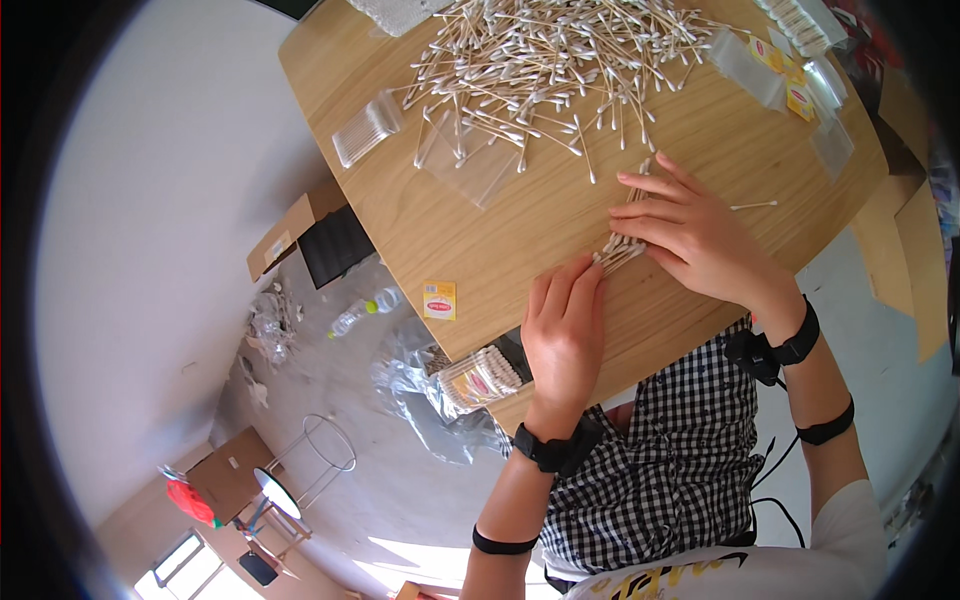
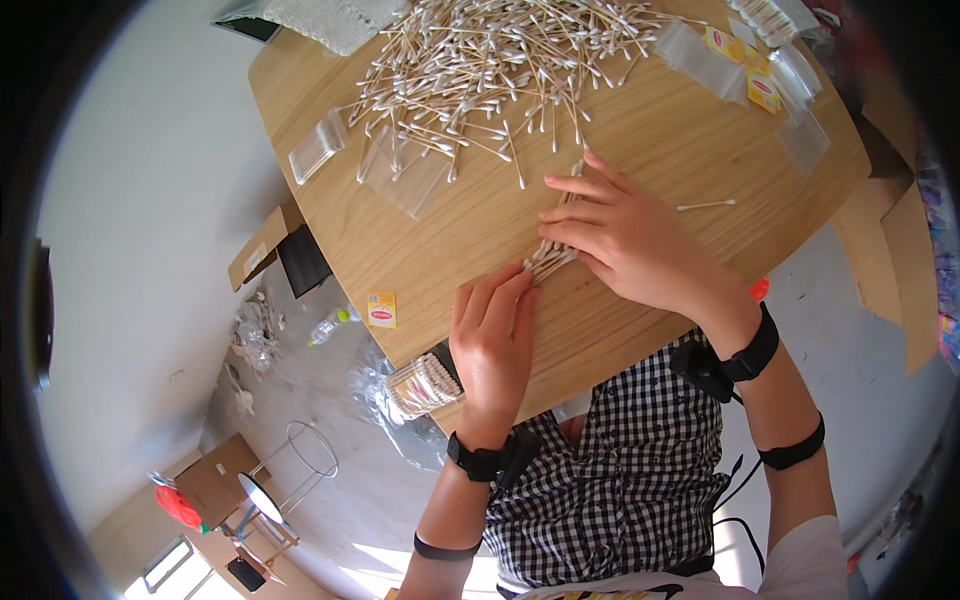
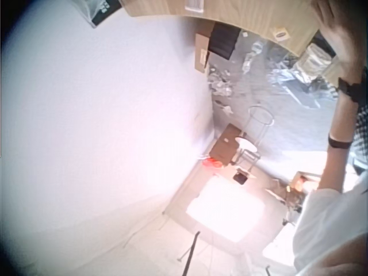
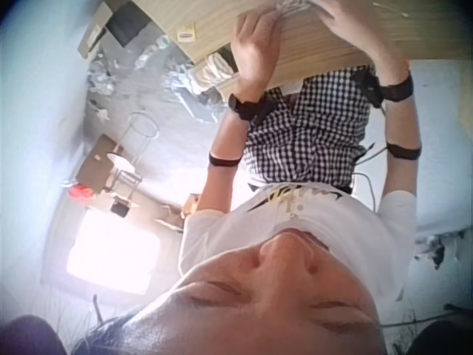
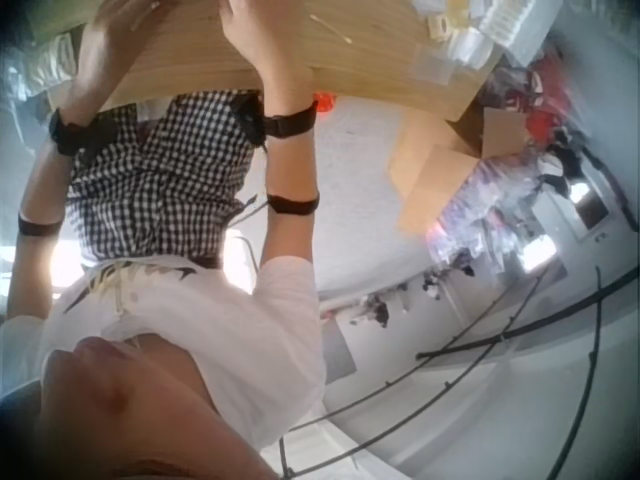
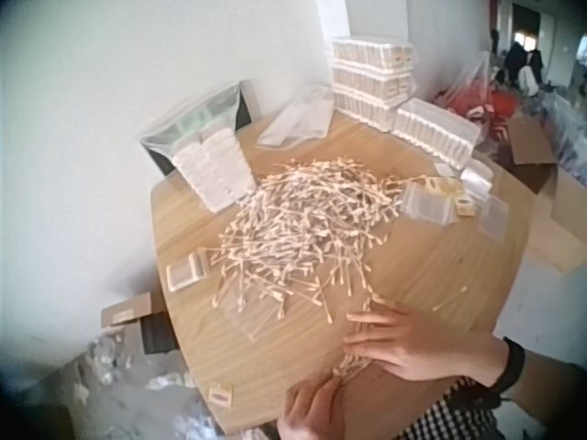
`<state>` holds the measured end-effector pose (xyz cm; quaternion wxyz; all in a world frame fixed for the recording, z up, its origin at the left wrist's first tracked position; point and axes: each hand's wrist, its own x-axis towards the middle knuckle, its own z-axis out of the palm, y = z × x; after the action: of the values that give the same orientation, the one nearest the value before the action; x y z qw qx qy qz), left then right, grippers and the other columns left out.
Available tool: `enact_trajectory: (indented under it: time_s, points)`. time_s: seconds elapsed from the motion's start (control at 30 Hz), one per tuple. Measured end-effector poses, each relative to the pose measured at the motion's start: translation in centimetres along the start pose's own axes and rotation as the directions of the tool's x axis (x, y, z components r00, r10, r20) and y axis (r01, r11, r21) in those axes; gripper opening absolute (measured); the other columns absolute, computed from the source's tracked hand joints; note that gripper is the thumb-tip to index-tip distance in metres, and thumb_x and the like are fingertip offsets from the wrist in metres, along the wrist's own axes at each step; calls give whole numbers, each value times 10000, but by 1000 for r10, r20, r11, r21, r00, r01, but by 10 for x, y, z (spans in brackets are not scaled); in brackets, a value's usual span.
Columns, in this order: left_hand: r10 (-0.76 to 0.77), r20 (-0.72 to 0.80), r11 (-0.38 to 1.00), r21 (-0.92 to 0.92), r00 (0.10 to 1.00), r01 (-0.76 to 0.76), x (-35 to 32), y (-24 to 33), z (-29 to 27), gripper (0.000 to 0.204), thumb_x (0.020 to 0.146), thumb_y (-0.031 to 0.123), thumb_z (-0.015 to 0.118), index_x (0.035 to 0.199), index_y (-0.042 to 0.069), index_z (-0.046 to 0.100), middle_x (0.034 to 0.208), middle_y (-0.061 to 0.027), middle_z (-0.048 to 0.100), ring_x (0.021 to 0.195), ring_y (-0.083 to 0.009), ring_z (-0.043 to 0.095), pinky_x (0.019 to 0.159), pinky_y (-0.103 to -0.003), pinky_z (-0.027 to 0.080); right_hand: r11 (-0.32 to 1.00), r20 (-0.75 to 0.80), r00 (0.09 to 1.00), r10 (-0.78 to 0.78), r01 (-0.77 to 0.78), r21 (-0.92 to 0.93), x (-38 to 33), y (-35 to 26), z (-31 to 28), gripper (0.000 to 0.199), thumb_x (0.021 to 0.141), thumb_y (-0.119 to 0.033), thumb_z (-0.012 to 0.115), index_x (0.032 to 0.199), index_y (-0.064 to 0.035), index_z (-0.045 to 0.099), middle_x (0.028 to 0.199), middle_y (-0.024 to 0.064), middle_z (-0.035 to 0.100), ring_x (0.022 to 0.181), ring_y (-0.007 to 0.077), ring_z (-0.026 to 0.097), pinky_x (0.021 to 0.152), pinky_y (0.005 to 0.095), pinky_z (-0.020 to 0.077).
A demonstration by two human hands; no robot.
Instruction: Arrange and place cotton swabs into small plastic bags.
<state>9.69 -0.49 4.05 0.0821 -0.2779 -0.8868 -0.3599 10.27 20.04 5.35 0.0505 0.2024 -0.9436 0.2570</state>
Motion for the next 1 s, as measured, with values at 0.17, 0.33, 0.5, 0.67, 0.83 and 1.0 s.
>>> enact_trajectory:
  time_s: [0.17,0.33,0.5,0.67,0.83,1.0]
  points:
    - [17,5,1000,-6,1000,-16,1,-5,-4,143,778,-52,711,914,-10,696,959,-99,698,886,-276,646,757,-353,536,1000,-218,976,15,-9,30,-5,14,4,141,775,-21,690,912,-40,717,973,25,688,1023,238,614,910,375,513]
    - [17,16,1000,-5,1000,-17,-9,-13,-15,151,768,-56,717,908,-2,703,966,-87,702,883,-267,647,748,-353,538,999,-271,962,37,-37,5,-7,25,1,116,759,3,692,868,-35,699,866,37,650,892,239,599,750,363,505]
    - [67,59,998,-18,996,-66,-22,-10,-18,139,767,-67,715,889,-4,699,960,-80,700,873,-251,644,736,-350,536,996,-316,945,84,-85,11,3,20,7,134,746,15,685,869,-36,690,892,36,640,885,248,593,751,360,496]
    - [-18,53,998,58,998,15,-15,-1,-11,293,744,-5,759,1022,37,676,1121,-117,644,985,-290,608,839,-393,503,986,-149,988,40,-14,169,17,-29,26,143,798,-18,667,940,-36,666,969,51,639,934,268,594,866,383,470]
    - [-43,88,994,108,995,33,-29,7,-6,608,765,168,784,1300,24,534,1390,-207,484,1245,-387,484,1042,-493,386,923,-197,939,281,-209,323,-12,-35,11,282,854,0,624,1128,-59,654,1100,95,655,1025,299,597,905,401,472]
    - [-117,273,938,345,955,17,-22,28,21,961,868,534,620,1462,-132,263,1566,-293,215,1477,-423,178,1182,-532,179,885,-315,847,429,-324,335,-37,-31,2,294,882,20,596,1163,-53,641,1126,102,659,1048,290,604,926,384,472]
